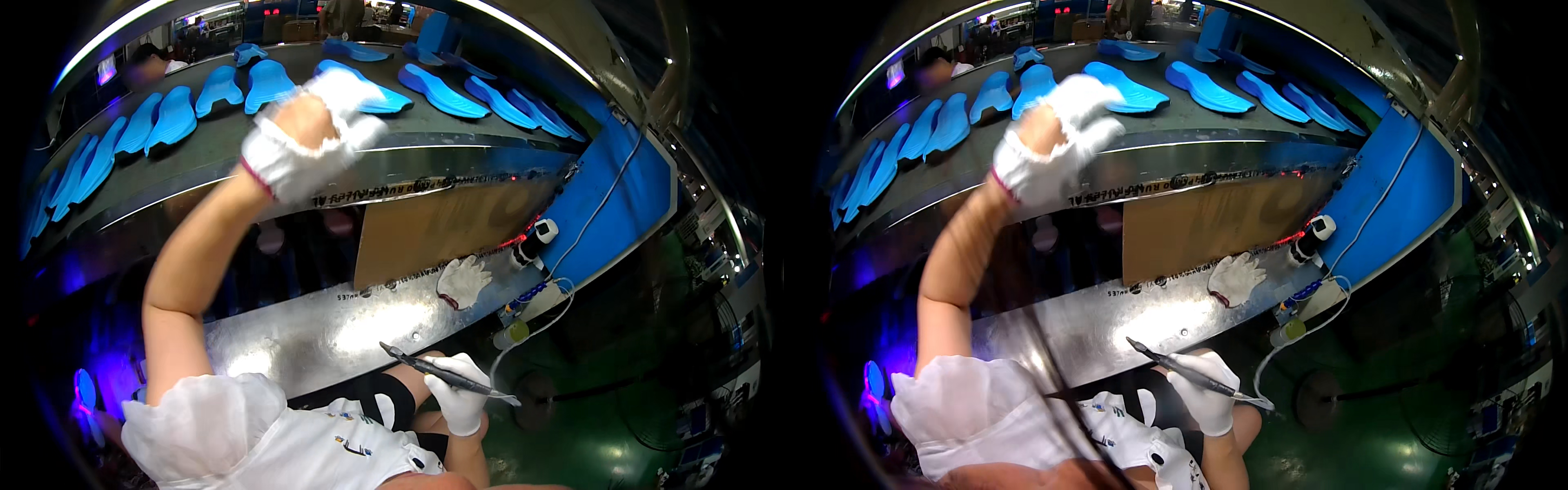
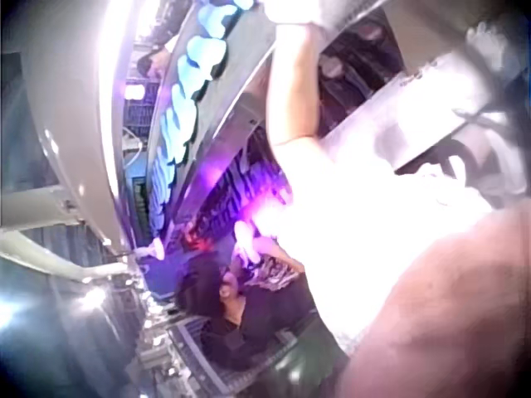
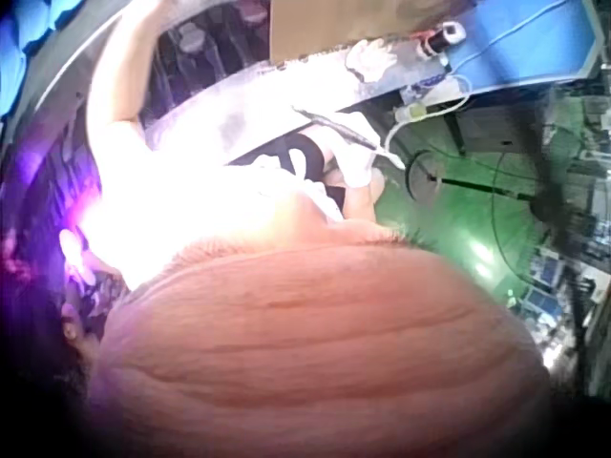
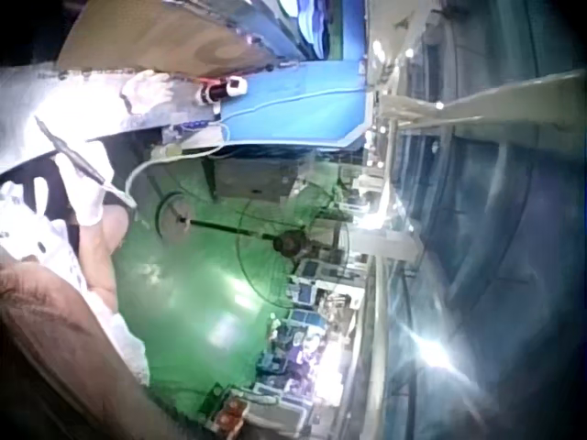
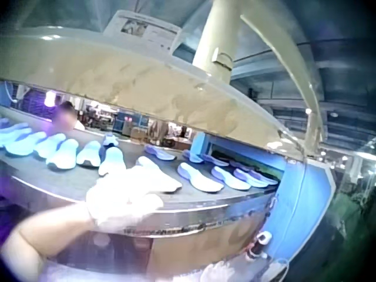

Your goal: The person is applying a liquid coating to blue shoe soles using a brush, handling them one at a time, and placing them onto a moving conveyor belt.

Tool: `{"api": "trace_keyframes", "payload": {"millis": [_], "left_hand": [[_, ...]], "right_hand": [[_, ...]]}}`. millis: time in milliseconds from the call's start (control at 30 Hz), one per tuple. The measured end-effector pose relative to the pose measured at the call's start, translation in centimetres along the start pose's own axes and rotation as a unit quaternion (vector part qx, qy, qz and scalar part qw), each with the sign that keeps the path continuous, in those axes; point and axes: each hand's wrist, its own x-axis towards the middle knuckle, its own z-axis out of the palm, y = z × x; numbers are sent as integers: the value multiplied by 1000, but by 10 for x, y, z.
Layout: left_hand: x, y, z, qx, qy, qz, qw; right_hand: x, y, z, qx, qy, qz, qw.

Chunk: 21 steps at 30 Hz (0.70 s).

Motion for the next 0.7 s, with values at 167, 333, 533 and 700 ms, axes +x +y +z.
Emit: {"api": "trace_keyframes", "payload": {"millis": [167,333,533,700], "left_hand": [[5,-76,22,275,-250,-261,891],[-45,-39,-7,53,-15,-146,988],[-142,78,39,-179,164,-31,969],[-250,144,158,-350,44,28,935]], "right_hand": [[-5,2,6,21,27,-33,999],[-12,11,2,11,72,9,997],[-32,39,-7,173,255,149,940],[-34,53,-5,149,292,204,923]]}}
